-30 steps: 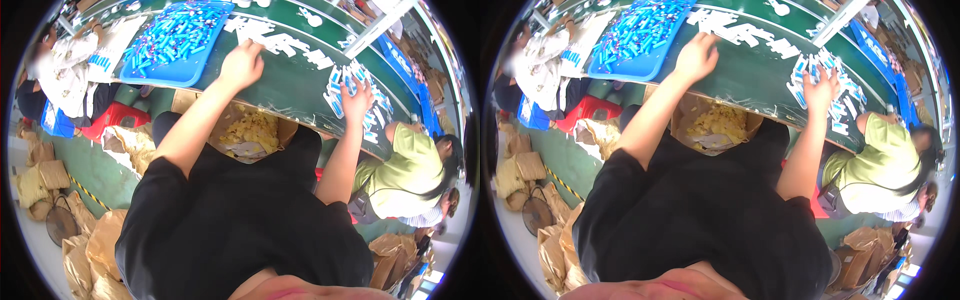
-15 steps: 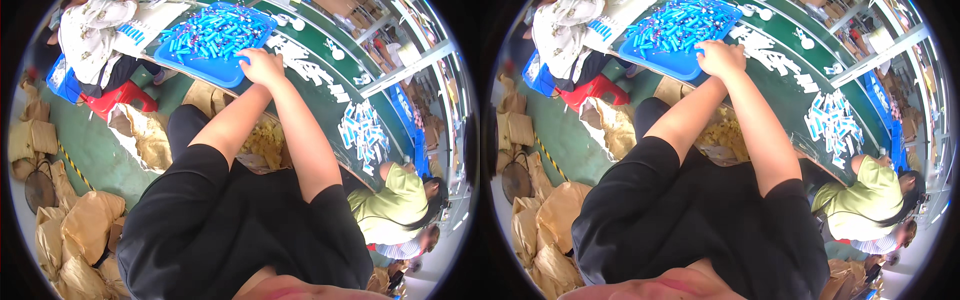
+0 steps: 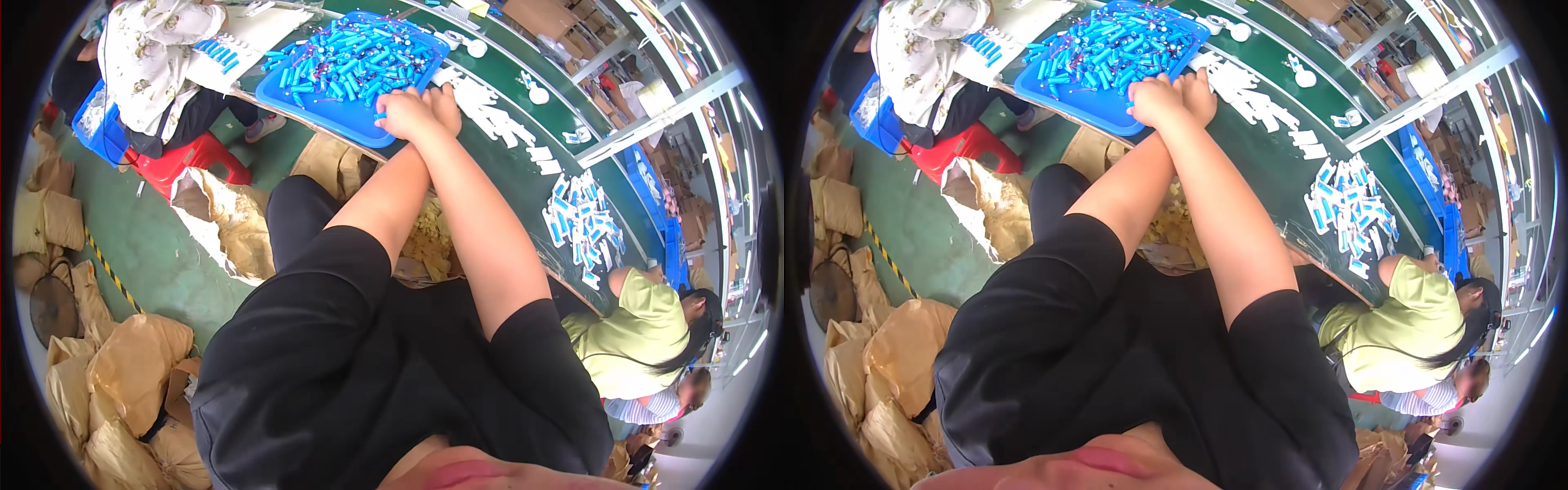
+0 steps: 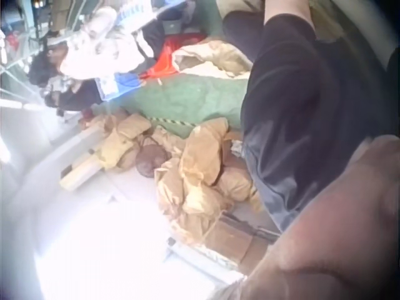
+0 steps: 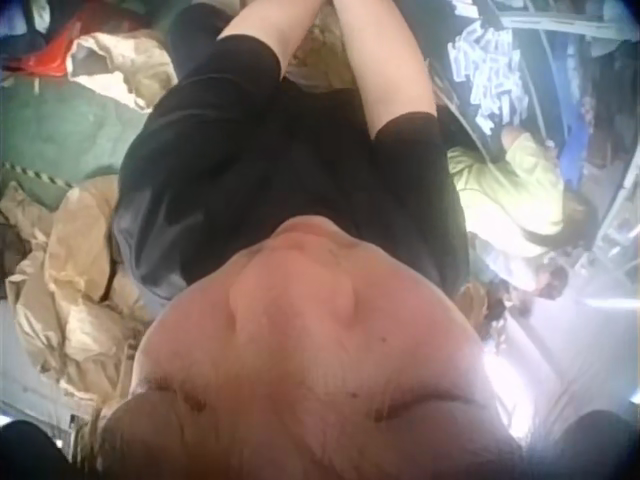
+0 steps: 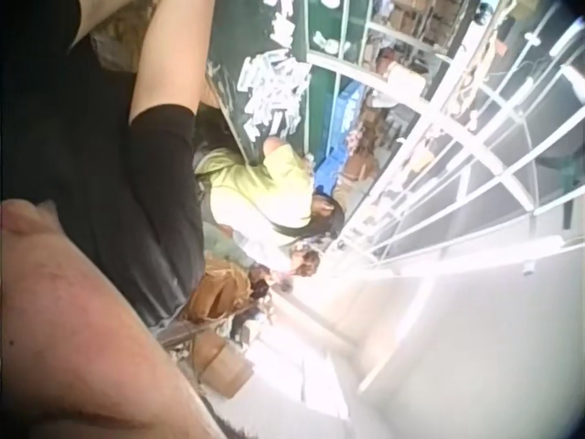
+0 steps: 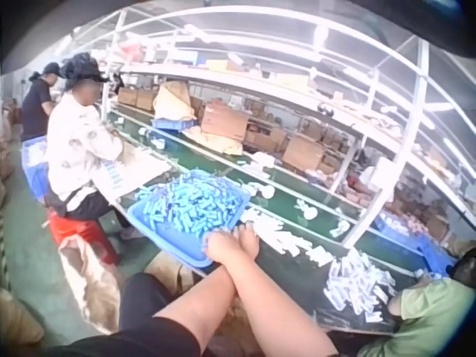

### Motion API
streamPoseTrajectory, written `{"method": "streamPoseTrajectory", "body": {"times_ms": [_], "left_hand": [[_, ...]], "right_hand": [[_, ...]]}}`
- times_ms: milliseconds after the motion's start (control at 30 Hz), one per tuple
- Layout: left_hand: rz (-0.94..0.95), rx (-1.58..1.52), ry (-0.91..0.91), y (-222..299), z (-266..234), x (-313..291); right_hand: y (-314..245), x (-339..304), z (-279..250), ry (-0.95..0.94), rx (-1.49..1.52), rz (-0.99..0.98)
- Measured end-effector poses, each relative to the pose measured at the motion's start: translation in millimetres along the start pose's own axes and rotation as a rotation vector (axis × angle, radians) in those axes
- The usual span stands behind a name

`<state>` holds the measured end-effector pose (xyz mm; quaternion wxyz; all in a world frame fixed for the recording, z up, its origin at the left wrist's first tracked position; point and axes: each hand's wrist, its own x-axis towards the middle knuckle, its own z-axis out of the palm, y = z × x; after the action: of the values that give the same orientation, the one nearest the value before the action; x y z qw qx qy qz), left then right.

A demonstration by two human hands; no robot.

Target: Assemble electronic components by manually placing small parts and wiring into plastic housings on a production line.

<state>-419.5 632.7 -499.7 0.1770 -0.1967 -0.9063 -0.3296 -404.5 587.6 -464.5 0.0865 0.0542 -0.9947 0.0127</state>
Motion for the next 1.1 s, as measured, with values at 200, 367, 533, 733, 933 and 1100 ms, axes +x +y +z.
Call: {"method": "streamPoseTrajectory", "body": {"times_ms": [200, 367, 533, 733, 933, 1100], "left_hand": [[0.058, -0.035, 0.07, -15.7, 13.5, -16.5], [0.319, -0.163, 0.112, -23.4, -2.0, -53.3], [0.643, -0.316, -0.238, -35.6, -91.4, -121.8], [0.799, -0.264, -0.456, -27.2, -100.3, -114.1], [0.795, -0.193, -0.597, -19.2, -92.1, -89.3], [0.869, 0.004, -0.632, -2.5, -95.4, -87.2]], "right_hand": [[-17.4, -49.8, -25.0, 0.619, 0.552, -0.252], [59.4, -142.8, -39.1, 0.878, 0.489, -0.057], [124.6, -218.8, -11.2, 0.61, 0.548, 0.187], [131.7, -238.8, 8.0, 0.529, 0.428, 0.117], [137.0, -240.8, 9.9, 0.585, 0.357, 0.214], [139.7, -243.4, 10.6, 0.569, 0.368, 0.203]]}}
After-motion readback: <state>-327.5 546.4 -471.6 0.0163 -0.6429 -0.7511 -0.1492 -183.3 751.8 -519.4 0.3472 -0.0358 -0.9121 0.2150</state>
